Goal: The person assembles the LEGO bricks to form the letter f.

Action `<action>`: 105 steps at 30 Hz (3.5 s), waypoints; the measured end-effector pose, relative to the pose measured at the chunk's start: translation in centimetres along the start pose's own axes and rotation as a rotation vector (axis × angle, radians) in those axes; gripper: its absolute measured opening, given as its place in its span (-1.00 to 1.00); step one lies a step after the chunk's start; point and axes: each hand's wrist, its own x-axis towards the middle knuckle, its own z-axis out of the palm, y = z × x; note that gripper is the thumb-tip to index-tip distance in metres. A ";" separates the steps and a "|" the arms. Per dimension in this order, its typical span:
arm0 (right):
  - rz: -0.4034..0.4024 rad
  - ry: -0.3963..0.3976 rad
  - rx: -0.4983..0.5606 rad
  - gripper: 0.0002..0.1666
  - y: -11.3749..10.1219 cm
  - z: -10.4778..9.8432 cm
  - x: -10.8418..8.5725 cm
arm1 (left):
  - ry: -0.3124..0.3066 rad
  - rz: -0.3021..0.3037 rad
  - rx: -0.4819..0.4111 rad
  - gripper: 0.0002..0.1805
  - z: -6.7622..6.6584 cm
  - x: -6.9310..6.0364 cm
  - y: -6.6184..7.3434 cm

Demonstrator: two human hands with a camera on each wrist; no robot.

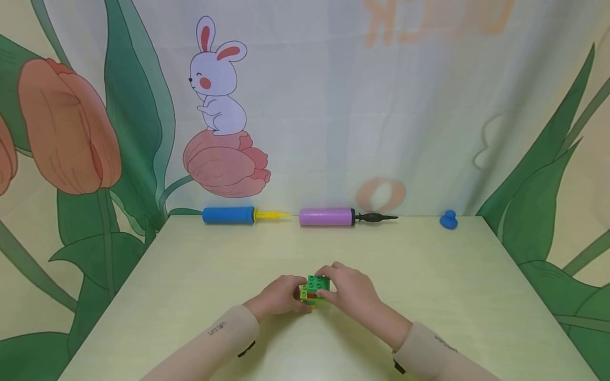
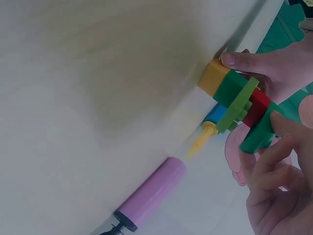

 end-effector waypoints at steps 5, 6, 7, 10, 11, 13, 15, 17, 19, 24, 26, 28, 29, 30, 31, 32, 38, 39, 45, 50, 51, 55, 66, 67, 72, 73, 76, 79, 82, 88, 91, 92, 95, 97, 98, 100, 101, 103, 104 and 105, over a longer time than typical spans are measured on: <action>0.002 -0.002 0.000 -0.53 0.7 0.7 -0.1 | -0.006 0.002 -0.001 -0.62 0.0 0.0 -0.1; -0.002 -0.006 0.004 -0.52 0.9 0.8 -0.1 | -0.007 0.002 -0.002 -0.62 0.0 0.0 -0.1; -0.006 -0.014 0.013 -0.50 1.1 0.8 -0.1 | -0.005 0.005 -0.003 -0.62 0.0 0.0 -0.1; -0.020 -0.034 0.055 -0.45 1.6 0.6 -0.2 | -0.005 0.008 -0.004 -0.63 0.0 0.1 -0.2; -0.025 -0.042 0.069 -0.43 1.7 0.4 -0.2 | -0.006 0.006 -0.005 -0.63 0.0 0.1 -0.2; -0.031 -0.052 0.091 -0.43 1.9 0.2 -0.3 | -0.010 0.009 -0.014 -0.63 0.0 0.2 -0.3; -0.033 -0.052 0.106 -0.45 2.0 -0.1 -0.3 | -0.020 0.006 -0.024 -0.63 -0.1 0.3 -0.5; -0.027 -0.057 0.126 -0.48 2.2 -0.1 -0.4 | -0.033 0.013 -0.039 -0.63 -0.2 0.4 -0.6; -0.012 -0.067 0.156 -0.48 2.4 -0.1 -0.4 | -0.054 0.022 -0.059 -0.65 -0.3 0.3 -0.7; 0.034 -0.069 0.220 -0.43 2.9 -0.4 -0.4 | -0.100 0.029 -0.142 -0.68 -0.8 0.0 -0.7; 0.060 -0.056 0.240 -0.46 3.0 -0.6 -0.4 | -0.110 0.030 -0.179 -0.68 -1.2 -0.1 -0.7; 0.094 -0.047 0.268 -0.50 3.1 -0.9 -0.4 | -0.111 0.042 -0.202 -0.68 -1.4 -0.3 -0.7; 0.108 -0.045 0.289 -0.52 3.1 -1.1 -0.4 | -0.110 0.048 -0.215 -0.69 -1.5 -0.4 -0.7; 0.122 -0.043 0.313 -0.53 3.2 -1.2 -0.4 | -0.110 0.054 -0.227 -0.70 -1.6 -0.5 -0.6; 0.132 -0.043 0.335 -0.54 3.2 -1.5 -0.4 | -0.110 0.061 -0.238 -0.70 -1.6 -0.6 -0.5; 0.140 -0.043 0.355 -0.55 3.2 -1.7 -0.4 | -0.110 0.069 -0.247 -0.69 -1.7 -0.8 -0.4; 0.163 -0.046 0.412 -0.57 3.4 -2.6 -0.4 | -0.110 0.093 -0.292 -0.58 -1.9 -1.9 0.7; 0.168 -0.047 0.413 -0.57 3.5 -2.7 -0.4 | -0.103 0.098 -0.290 -0.56 -1.9 -2.0 0.9; 0.204 -0.044 0.435 -0.62 3.8 -3.2 -0.4 | -0.009 0.134 -0.234 -0.66 -1.5 -2.7 1.9; 0.227 -0.034 0.455 -0.66 4.1 -3.4 -0.3 | 0.109 0.141 -0.172 -0.73 -1.2 -3.0 2.7; 0.231 -0.031 0.456 -0.67 4.2 -3.4 -0.3 | 0.135 0.144 -0.153 -0.73 -1.2 -3.0 2.8; 0.234 -0.018 0.453 -0.70 4.5 -3.3 0.0 | 0.232 0.159 -0.071 -0.69 -1.2 -3.0 3.3; 0.190 -0.042 0.397 -0.73 5.2 -2.2 0.7 | 0.308 0.144 0.056 -0.69 -0.9 -2.6 3.8; 0.189 -0.041 0.386 -0.73 5.2 -2.1 0.8 | 0.306 0.139 0.061 -0.68 -0.8 -2.5 3.8; 0.197 -0.043 0.347 -0.72 5.4 -1.5 1.2 | 0.299 0.118 0.060 -0.68 -0.6 -2.2 3.5; 0.198 -0.045 0.345 -0.72 5.4 -1.3 1.3 | 0.295 0.114 0.057 -0.67 -0.5 -2.1 3.4; 0.203 -0.061 0.345 -0.71 5.4 -0.9 1.4 | 0.283 0.101 0.061 -0.66 -0.2 -1.7 3.1; 0.206 -0.079 0.346 -0.73 5.5 -0.6 1.5 | 0.273 0.088 0.068 -0.65 0.0 -1.5 2.8; 0.207 -0.093 0.346 -0.73 5.7 -0.1 1.6 | 0.264 0.073 0.068 -0.65 0.2 -1.4 2.7; 0.196 -0.117 0.339 -0.72 6.1 0.4 1.6 | 0.239 0.055 0.004 -0.69 0.5 -1.3 2.3; 0.200 -0.142 0.343 -0.73 6.3 0.6 1.7 | 0.203 0.038 -0.057 -0.71 0.6 -1.2 1.9; 0.203 -0.155 0.346 -0.73 6.3 0.7 1.8 | 0.190 0.029 -0.079 -0.72 0.6 -1.2 1.8; 0.220 -0.195 0.351 -0.75 6.5 0.9 1.9 | 0.154 -0.002 -0.130 -0.74 0.7 -1.1 1.5; 0.229 -0.219 0.346 -0.75 6.5 1.0 2.0 | 0.135 -0.020 -0.157 -0.74 0.8 -1.1 1.4; 0.231 -0.229 0.341 -0.75 6.6 1.1 2.1 | 0.129 -0.028 -0.162 -0.74 0.9 -1.0 1.3; 0.235 -0.243 0.331 -0.74 6.7 1.2 2.2 | 0.123 -0.031 -0.159 -0.74 1.0 -1.0 1.2; 0.237 -0.249 0.326 -0.73 6.7 1.3 2.2 | 0.122 -0.028 -0.155 -0.73 1.1 -1.0 1.2; 0.238 -0.259 0.316 -0.72 6.8 1.4 2.3 | 0.122 -0.027 -0.142 -0.72 1.2 -0.9 1.1; 0.240 -0.263 0.313 -0.71 6.9 1.4 2.4 | 0.123 -0.026 -0.135 -0.71 1.3 -0.9 1.1; 0.242 -0.267 0.313 -0.71 7.0 1.5 2.4 | 0.126 -0.025 -0.129 -0.70 1.3 -0.9 1.2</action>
